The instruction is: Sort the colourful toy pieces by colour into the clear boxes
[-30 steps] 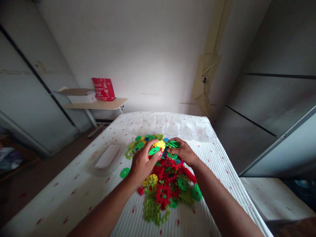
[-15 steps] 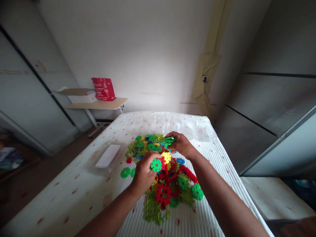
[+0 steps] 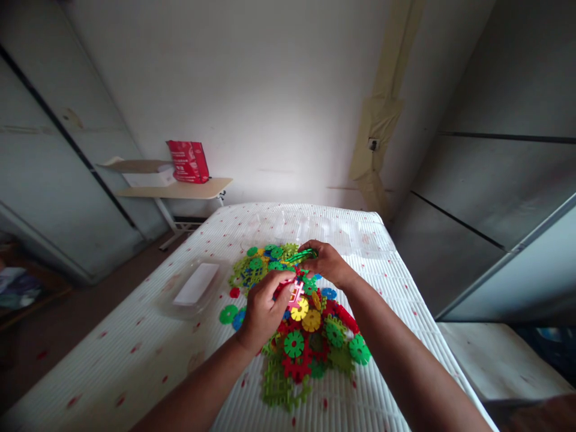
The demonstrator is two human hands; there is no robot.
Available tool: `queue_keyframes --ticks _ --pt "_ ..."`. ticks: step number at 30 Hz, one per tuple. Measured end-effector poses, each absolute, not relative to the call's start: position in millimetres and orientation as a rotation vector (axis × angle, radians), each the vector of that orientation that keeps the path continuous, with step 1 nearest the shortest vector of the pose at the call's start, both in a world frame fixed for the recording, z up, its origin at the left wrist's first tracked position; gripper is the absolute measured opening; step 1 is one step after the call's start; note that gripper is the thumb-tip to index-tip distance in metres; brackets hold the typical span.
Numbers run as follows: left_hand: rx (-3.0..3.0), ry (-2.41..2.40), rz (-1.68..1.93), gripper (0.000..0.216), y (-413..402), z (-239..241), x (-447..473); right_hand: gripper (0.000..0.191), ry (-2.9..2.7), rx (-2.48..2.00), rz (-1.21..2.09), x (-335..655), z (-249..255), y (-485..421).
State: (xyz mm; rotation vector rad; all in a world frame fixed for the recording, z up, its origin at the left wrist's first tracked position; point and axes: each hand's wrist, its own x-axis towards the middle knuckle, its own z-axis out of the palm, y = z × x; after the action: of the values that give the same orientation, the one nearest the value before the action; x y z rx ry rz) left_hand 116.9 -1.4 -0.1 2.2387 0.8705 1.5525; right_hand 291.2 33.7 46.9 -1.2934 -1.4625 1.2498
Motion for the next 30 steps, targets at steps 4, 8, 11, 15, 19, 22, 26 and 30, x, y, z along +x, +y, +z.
queue_keyframes --ticks 4,8,11,15,19,22,26,30 --pt "2.229 0.828 1.595 0.02 -5 1 114 0.031 -1.488 -1.294 1.236 290 51 31" --pt "2.254 0.77 1.713 0.021 -10 7 110 0.028 -1.536 -1.323 1.194 289 48 34" --pt "2.346 0.67 1.682 0.024 -11 7 109 0.028 -1.572 -1.327 1.174 288 43 37" --pt "2.385 0.591 1.627 0.026 -14 0 111 0.029 -1.591 -1.324 1.176 287 41 38" --pt "2.39 0.542 1.587 0.027 -22 -7 116 0.032 -1.579 -1.334 1.181 285 47 36" --pt "2.456 0.469 1.494 0.026 -31 -12 120 0.035 -1.593 -1.307 1.23 282 50 33" --pt "2.527 0.42 1.372 0.024 -45 -15 116 0.038 -1.641 -1.103 1.378 278 48 29" --pt "2.514 0.421 1.463 0.029 -41 -8 95 0.039 -1.664 -0.993 1.414 286 39 32"
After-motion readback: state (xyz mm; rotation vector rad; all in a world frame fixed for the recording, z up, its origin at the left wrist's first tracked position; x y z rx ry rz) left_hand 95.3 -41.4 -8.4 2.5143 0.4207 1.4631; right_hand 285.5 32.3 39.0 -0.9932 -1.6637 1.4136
